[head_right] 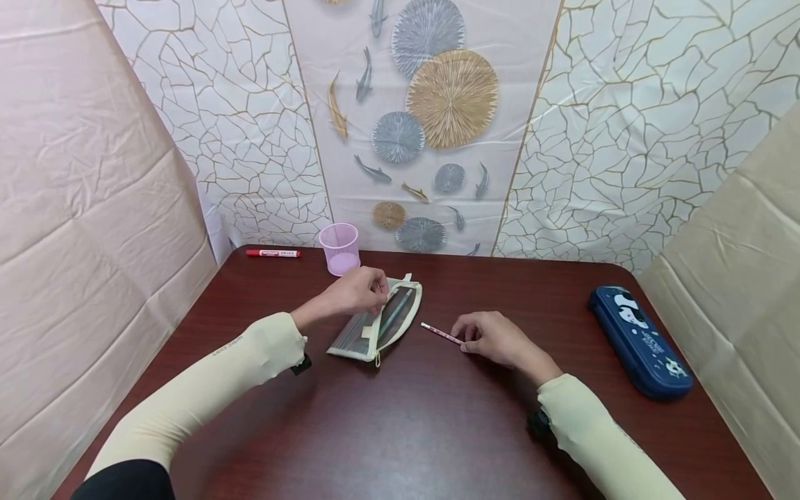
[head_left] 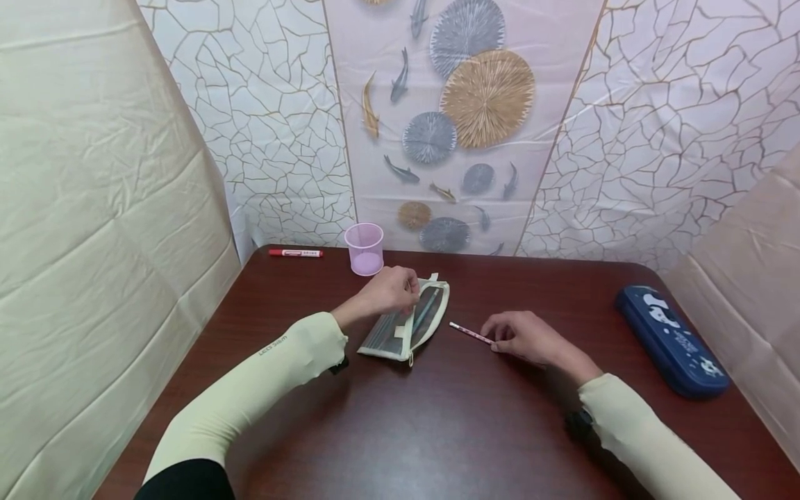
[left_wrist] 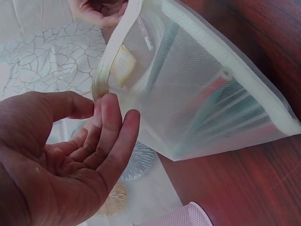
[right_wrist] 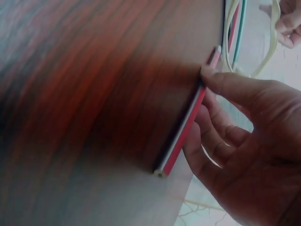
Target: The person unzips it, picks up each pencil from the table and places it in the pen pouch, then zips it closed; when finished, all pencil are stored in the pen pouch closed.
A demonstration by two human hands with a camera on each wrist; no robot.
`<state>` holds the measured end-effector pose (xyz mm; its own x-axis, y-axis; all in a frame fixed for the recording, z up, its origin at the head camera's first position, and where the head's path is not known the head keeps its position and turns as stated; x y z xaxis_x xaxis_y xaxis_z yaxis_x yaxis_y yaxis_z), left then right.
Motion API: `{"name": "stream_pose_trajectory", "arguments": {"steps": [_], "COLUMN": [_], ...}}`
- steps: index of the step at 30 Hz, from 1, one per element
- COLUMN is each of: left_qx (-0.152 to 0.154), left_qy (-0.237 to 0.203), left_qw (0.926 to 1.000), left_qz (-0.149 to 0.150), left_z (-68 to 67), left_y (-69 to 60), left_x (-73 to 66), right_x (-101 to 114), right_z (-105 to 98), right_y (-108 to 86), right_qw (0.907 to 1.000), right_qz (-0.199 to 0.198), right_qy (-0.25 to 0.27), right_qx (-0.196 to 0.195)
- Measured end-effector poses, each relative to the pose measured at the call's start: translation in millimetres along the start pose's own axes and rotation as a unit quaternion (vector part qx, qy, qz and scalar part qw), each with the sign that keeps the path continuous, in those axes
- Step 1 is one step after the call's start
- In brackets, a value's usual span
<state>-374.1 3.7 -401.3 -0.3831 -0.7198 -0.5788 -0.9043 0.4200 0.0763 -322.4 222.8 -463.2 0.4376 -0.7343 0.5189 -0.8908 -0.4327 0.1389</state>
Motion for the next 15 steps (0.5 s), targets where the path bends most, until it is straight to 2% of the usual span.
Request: {"name": "stream_pose_trajectory", "arguments": {"steps": [5, 9, 12, 15], "left_qx": [-0.005, -0.007, -0.007, -0.006], "left_qy": [-0.008, -0.009, -0.008, -0.009], "left_qw": [0.9999, 0.9999, 0.9999, 0.9999], "left_qz": [-0.007, -0.006, -0.002, 0.003], "left_z": [-1.8, -2.5, -3.2, -3.7], "left_y": [-0.6, -0.6, 0.0, 0.8], "left_x": [1.2, 0.8, -0.6, -2.2], "right_x": [6, 6, 9, 17], "right_z": [2, 0, -8, -21], "right_y": [4.9, 10.3, 15.5, 20.6], "right_qw": [0.9994, 0.9988, 0.9979, 0.9938], "right_qz": [-0.003, 0.008, 0.01, 0.006], "right_qy": [-0.032, -0.048, -0.042, -0.005], "right_qx": [0.01, -0.002, -0.047, -0.111]}}
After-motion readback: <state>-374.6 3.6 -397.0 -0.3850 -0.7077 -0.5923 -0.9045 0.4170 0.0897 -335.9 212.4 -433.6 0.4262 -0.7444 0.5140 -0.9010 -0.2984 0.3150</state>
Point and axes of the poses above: each hand's wrist, its own y-axis towards the middle knuckle, its own z-axis out of the palm, x = y × z, the point moved 10 cm from there along y, towards the middle knuckle, and after that the axes turned 8 degrees about -x, right-handed, at the moved point
